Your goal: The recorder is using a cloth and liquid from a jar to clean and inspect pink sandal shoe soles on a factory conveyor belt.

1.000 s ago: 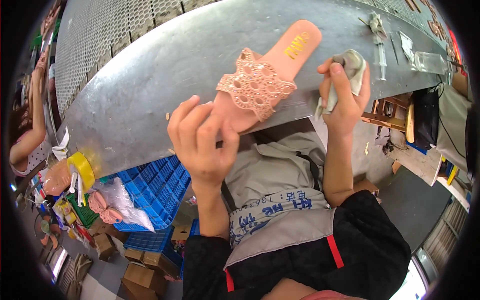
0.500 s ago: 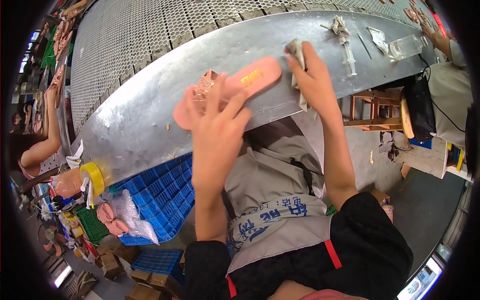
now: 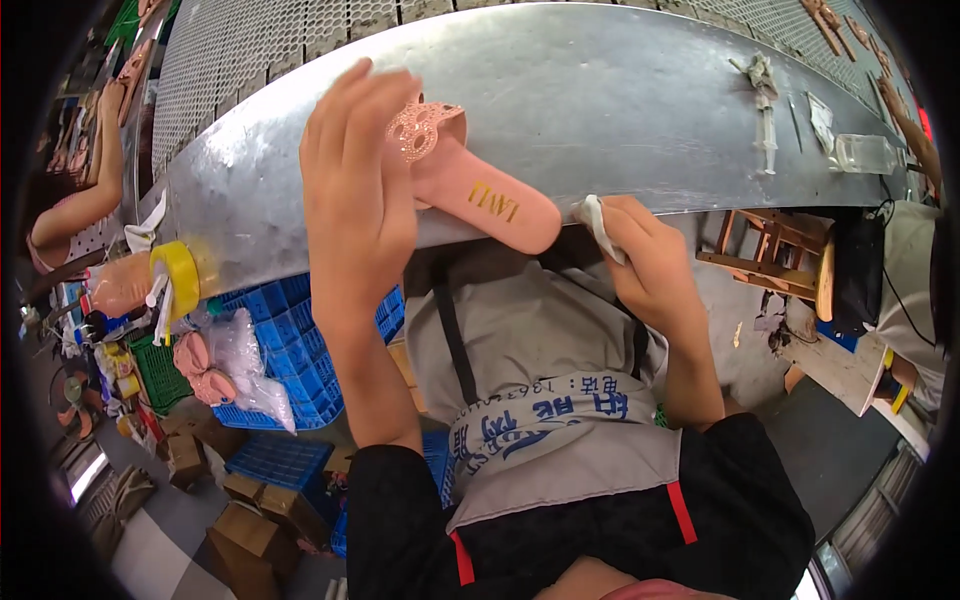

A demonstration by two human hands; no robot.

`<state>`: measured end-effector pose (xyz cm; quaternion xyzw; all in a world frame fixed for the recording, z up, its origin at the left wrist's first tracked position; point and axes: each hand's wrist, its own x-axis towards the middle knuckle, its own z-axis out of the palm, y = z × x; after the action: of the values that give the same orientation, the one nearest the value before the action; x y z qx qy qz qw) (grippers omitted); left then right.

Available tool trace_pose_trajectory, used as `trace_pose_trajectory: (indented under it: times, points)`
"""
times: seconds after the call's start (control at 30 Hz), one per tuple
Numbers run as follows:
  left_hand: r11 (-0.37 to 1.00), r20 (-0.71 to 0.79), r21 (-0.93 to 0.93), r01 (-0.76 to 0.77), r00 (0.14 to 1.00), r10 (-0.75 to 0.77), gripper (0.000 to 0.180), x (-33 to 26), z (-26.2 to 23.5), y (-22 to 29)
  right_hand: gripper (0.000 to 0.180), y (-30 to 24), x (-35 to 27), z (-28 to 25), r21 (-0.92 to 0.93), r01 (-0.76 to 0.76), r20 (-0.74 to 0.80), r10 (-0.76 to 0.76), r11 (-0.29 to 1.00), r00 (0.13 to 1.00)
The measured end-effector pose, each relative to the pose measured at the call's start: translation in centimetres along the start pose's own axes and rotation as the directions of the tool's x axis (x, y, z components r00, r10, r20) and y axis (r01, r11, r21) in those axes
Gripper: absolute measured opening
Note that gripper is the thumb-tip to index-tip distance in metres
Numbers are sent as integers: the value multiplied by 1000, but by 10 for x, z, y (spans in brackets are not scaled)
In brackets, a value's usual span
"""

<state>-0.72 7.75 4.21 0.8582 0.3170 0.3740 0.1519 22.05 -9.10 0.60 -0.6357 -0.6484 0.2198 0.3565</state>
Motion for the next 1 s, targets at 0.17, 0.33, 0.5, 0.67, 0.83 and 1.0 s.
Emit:
trace_pose_trajectory:
  times: [0.17, 0.33, 0.5, 0.67, 0.83, 1.0]
  points:
    - [959, 93, 284, 14, 995, -42, 38, 12, 38, -48, 31, -5, 3, 8, -391, 291, 77, -284, 873, 956]
    - [944, 136, 330, 17, 989, -65, 32, 7, 66, -47, 33, -7, 5, -2, -467, 327, 145, -293, 822, 945]
    - [949, 79, 313, 26, 995, -53, 31, 10, 68, -52, 35, -14, 18, 3, -505, 306, 198, -237, 807, 951]
    - [936, 47, 348, 45, 997, -66, 31, 9, 69, -53, 38, -21, 5, -8, -504, 295, 274, -173, 812, 946]
    - [945, 45, 326, 36, 998, -54, 31, 7, 69, -55, 38, -25, 16, -1, -495, 274, 270, -154, 825, 950]
    - [927, 110, 373, 33, 991, -80, 33, 14, 64, -39, 37, -28, 5, -8, -527, 205, 243, -85, 825, 966]
